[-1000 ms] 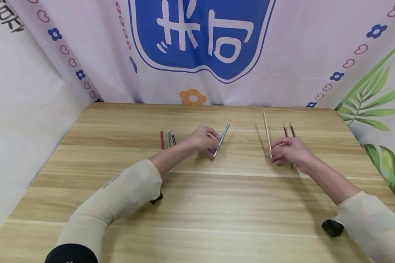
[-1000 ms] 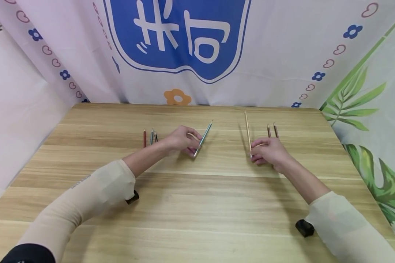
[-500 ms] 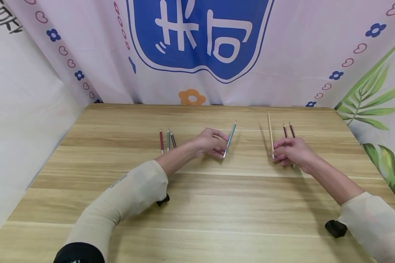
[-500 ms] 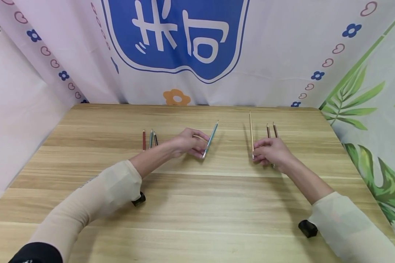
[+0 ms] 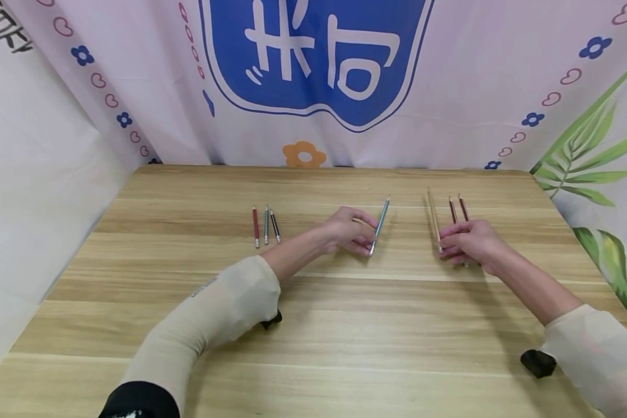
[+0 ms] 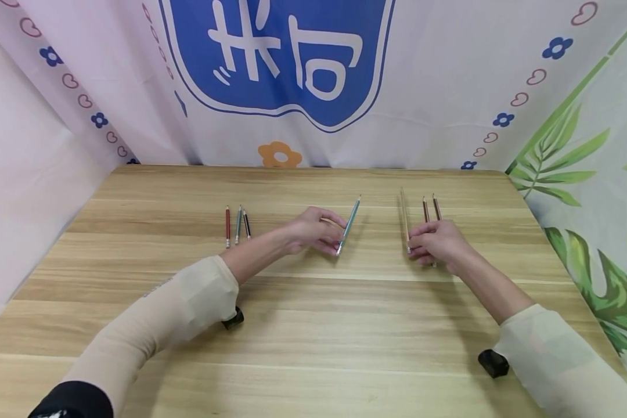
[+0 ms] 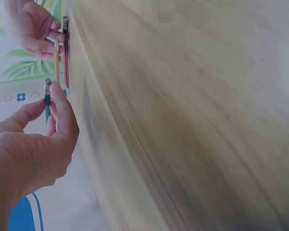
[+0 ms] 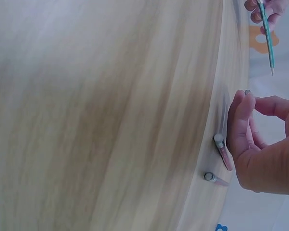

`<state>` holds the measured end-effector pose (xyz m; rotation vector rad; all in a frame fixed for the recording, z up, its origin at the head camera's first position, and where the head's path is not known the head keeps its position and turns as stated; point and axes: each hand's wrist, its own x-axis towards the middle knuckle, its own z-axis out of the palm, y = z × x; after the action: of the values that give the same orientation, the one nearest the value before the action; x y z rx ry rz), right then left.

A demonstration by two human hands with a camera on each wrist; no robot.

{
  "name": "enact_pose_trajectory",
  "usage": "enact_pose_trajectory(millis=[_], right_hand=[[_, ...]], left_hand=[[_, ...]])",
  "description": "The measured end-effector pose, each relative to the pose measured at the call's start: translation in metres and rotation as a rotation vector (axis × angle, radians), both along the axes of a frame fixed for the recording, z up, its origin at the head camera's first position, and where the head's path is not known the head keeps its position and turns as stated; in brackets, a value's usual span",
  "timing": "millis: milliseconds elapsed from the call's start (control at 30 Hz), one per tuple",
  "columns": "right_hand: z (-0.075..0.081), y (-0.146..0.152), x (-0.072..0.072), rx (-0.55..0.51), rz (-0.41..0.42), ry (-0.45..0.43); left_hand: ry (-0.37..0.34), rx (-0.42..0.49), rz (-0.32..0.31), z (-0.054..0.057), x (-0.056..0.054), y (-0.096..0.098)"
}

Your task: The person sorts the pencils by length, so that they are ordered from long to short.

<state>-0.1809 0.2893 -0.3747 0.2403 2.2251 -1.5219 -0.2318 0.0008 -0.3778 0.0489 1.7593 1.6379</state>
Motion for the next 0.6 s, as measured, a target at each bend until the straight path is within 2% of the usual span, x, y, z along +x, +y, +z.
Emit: enact_pose_trajectory(millis=[600], right_hand=[[0.0001,0.0038,0.0,0.037,-0.013,0.006]], left_hand=[[0.004,0.015,-0.029,0.0038,0.0027,0.0094]])
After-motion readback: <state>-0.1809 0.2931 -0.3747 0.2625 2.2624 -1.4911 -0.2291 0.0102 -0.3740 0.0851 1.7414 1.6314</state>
